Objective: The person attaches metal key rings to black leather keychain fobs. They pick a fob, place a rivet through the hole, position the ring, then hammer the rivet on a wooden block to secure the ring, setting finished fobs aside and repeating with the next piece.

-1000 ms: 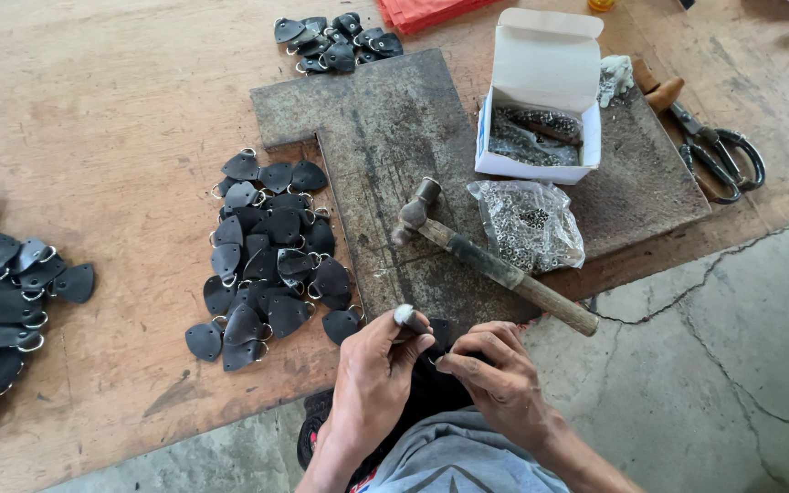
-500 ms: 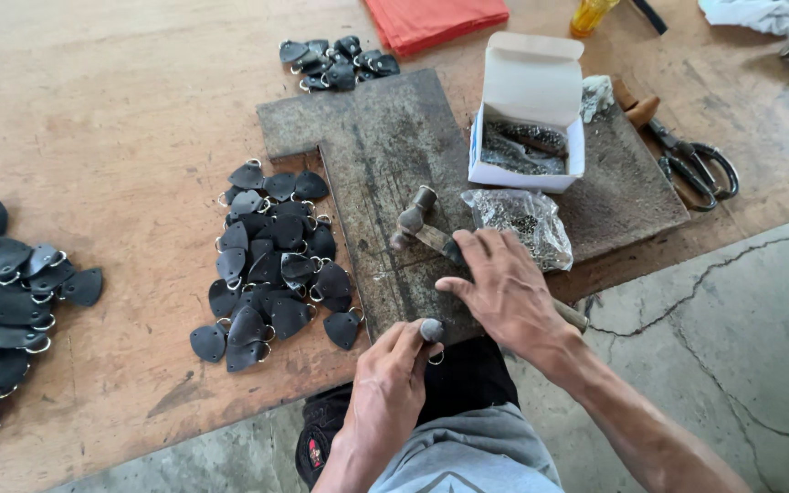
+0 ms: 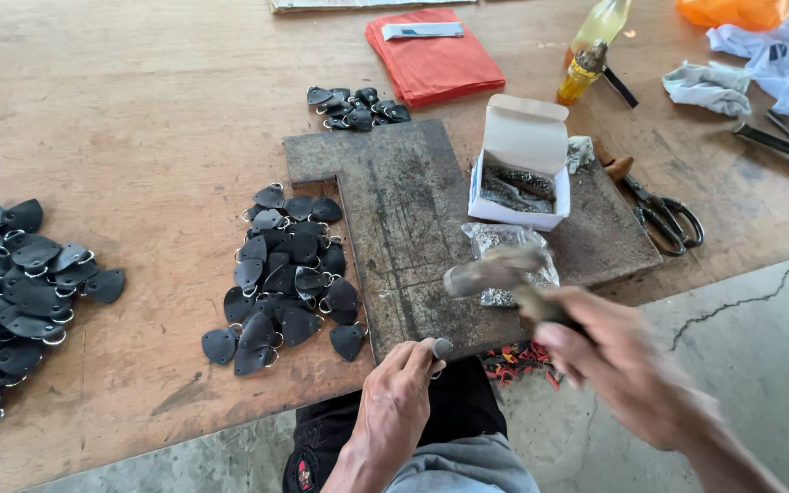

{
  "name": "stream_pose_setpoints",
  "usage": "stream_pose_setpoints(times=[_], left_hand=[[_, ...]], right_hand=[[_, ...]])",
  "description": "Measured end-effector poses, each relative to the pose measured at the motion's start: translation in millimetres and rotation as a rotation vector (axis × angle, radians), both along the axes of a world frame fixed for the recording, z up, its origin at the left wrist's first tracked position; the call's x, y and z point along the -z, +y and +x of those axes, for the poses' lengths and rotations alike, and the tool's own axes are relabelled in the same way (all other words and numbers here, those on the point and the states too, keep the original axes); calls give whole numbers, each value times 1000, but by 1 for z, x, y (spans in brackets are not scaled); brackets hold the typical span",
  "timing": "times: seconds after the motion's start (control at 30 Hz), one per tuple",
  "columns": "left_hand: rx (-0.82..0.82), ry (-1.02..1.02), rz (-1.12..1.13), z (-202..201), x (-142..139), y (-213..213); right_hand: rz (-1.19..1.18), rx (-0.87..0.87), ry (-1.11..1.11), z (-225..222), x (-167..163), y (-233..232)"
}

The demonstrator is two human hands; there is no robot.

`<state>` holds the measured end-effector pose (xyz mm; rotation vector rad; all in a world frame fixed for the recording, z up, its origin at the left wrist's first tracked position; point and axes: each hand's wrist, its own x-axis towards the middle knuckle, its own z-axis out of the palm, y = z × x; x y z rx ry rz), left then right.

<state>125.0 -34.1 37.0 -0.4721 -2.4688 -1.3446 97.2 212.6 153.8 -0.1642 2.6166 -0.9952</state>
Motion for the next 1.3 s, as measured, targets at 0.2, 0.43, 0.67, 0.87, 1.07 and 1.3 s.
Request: stream_pose_setpoints(times=[0.2, 0.43, 0.67, 0.87, 1.07, 1.3], left_hand=[[-3, -13, -4, 6, 2, 4], [33, -12, -74, 7, 6, 4], [-83, -289, 164, -3, 15, 2], [-107, -260, 320, -17, 11, -2], [-107, -250, 311, -32, 5, -2], [-128, -330, 286, -51, -2, -3]], right_hand=[[-894, 107, 654, 58, -33, 23], [126, -184, -130, 31, 17, -14], [172, -49, 227, -9, 27, -27], [249, -109, 393, -67, 70, -54], [114, -348, 646, -62, 87, -63], [-64, -350, 197, -62, 97, -77]])
